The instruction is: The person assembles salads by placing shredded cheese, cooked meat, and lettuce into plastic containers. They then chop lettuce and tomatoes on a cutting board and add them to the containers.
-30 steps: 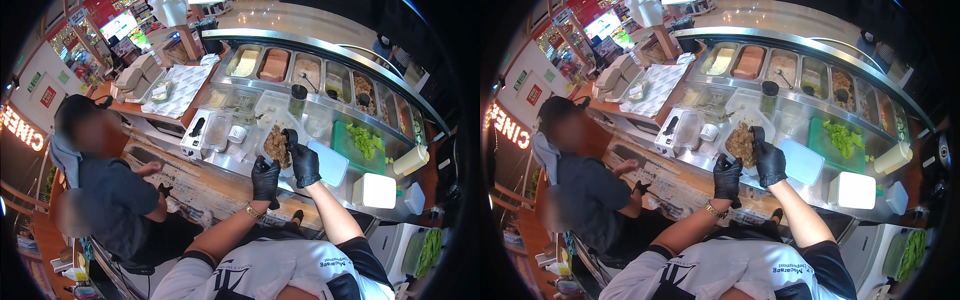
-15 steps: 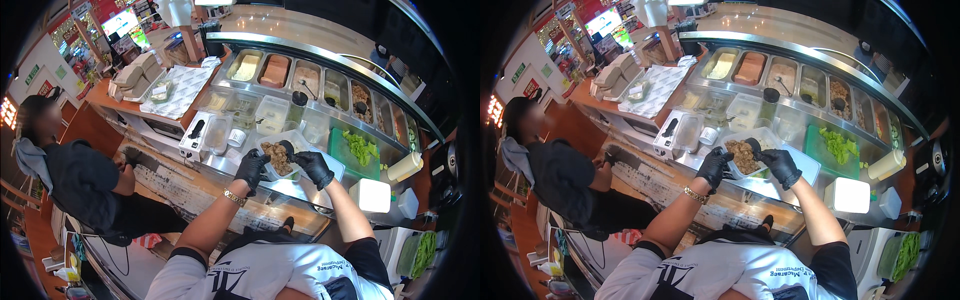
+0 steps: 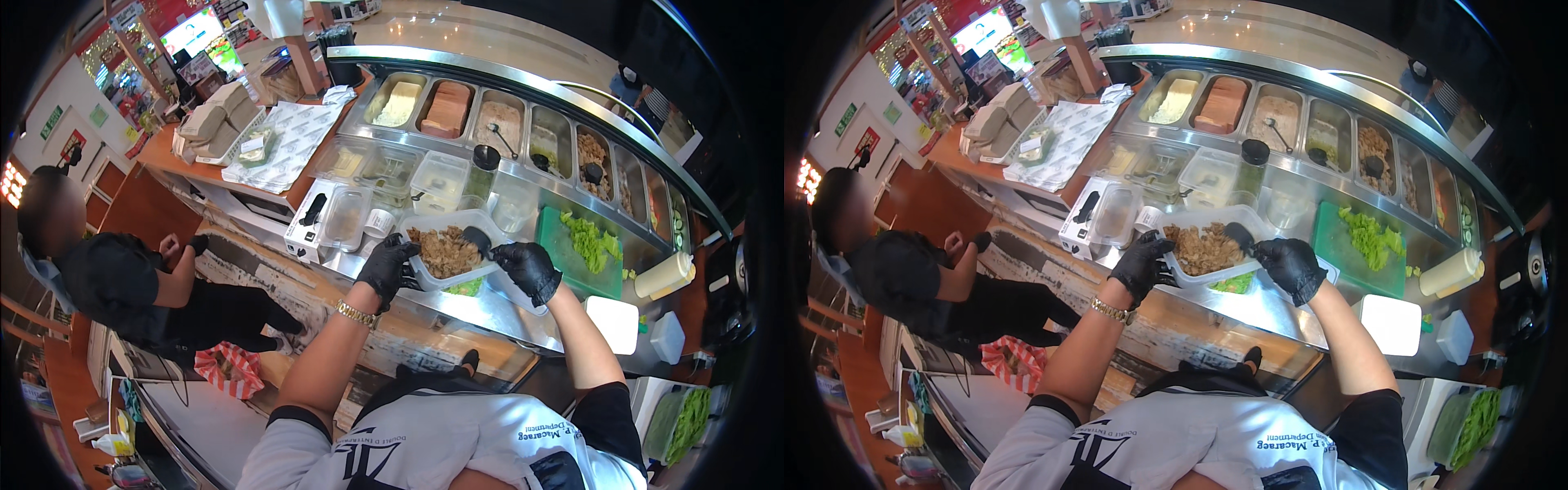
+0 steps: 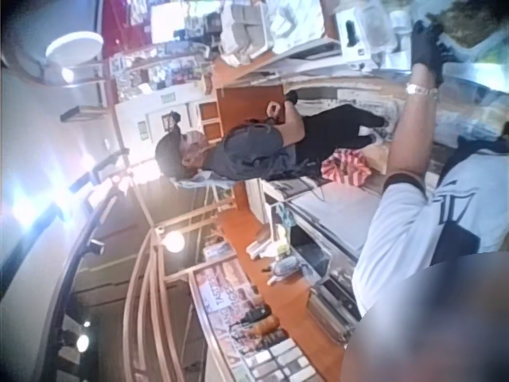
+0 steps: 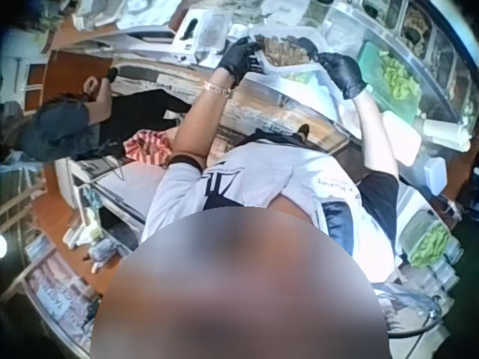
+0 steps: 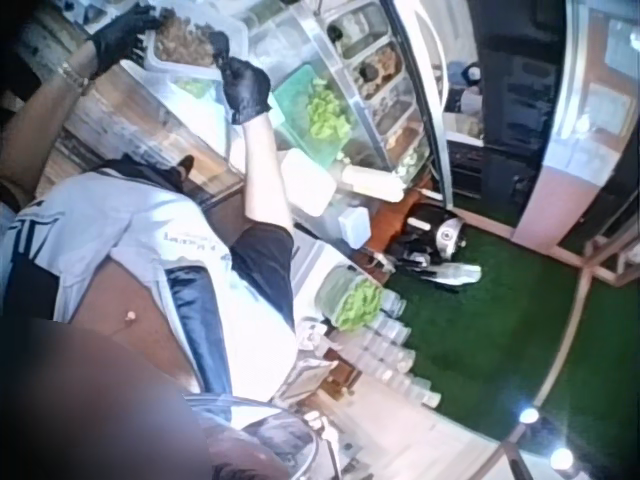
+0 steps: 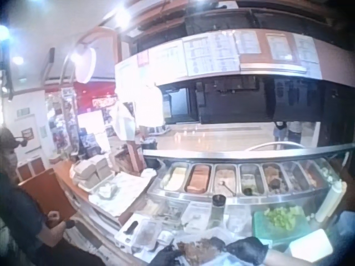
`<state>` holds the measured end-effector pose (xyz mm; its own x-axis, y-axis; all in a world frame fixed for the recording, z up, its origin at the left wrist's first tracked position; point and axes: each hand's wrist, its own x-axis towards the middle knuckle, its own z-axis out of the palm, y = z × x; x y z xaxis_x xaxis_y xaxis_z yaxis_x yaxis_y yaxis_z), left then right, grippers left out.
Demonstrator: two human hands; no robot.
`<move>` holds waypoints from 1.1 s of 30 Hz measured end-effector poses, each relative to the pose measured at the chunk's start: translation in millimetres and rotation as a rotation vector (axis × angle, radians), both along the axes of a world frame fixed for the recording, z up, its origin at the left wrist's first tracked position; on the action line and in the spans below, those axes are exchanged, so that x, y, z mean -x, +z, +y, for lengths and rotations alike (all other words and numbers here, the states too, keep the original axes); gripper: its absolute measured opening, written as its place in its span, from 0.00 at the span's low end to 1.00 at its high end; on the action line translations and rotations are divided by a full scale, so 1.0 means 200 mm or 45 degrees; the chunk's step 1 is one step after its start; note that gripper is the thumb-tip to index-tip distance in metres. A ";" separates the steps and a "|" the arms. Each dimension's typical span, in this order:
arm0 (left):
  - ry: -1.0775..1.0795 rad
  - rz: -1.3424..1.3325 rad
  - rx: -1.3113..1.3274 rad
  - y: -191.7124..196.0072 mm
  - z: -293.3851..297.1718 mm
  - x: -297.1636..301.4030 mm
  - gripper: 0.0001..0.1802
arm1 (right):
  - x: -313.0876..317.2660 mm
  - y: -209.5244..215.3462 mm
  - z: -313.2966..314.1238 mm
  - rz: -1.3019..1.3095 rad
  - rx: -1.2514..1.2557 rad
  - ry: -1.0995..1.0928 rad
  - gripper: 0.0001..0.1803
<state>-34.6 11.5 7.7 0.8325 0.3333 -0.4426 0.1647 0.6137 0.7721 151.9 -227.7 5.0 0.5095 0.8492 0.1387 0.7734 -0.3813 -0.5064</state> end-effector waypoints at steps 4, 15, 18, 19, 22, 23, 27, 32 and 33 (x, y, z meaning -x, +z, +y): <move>0.032 0.033 -0.069 0.02 -0.01 -0.08 0.15 | 0.01 0.00 0.00 0.437 -0.109 0.052 0.09; 0.357 -0.091 -0.375 -0.10 -0.33 -0.17 0.12 | 0.19 -0.01 0.08 1.221 -0.335 -0.319 0.07; 0.363 -0.158 -0.241 -0.09 -0.32 -0.15 0.13 | 0.15 0.03 0.08 1.144 -0.369 -0.220 0.07; 0.354 -0.107 -0.210 -0.08 -0.31 -0.14 0.13 | 0.13 0.05 0.07 1.039 -0.317 -0.194 0.09; 0.269 -0.049 -0.048 -0.03 -0.25 -0.09 0.13 | 0.06 0.08 0.06 1.553 -0.237 -0.525 0.12; 0.245 -0.048 -0.039 -0.03 -0.23 -0.08 0.12 | 0.04 0.08 0.06 1.605 -0.221 -0.584 0.12; 0.210 -0.054 0.053 -0.04 -0.21 -0.03 0.11 | 0.00 0.07 0.07 1.632 -0.204 -0.575 0.13; 0.196 -0.154 0.168 -0.13 -0.17 0.06 0.10 | -0.02 0.03 0.09 1.497 -0.303 -0.477 0.14; 0.210 -0.178 0.189 -0.15 -0.16 0.07 0.10 | -0.03 0.02 0.10 1.478 -0.325 -0.479 0.14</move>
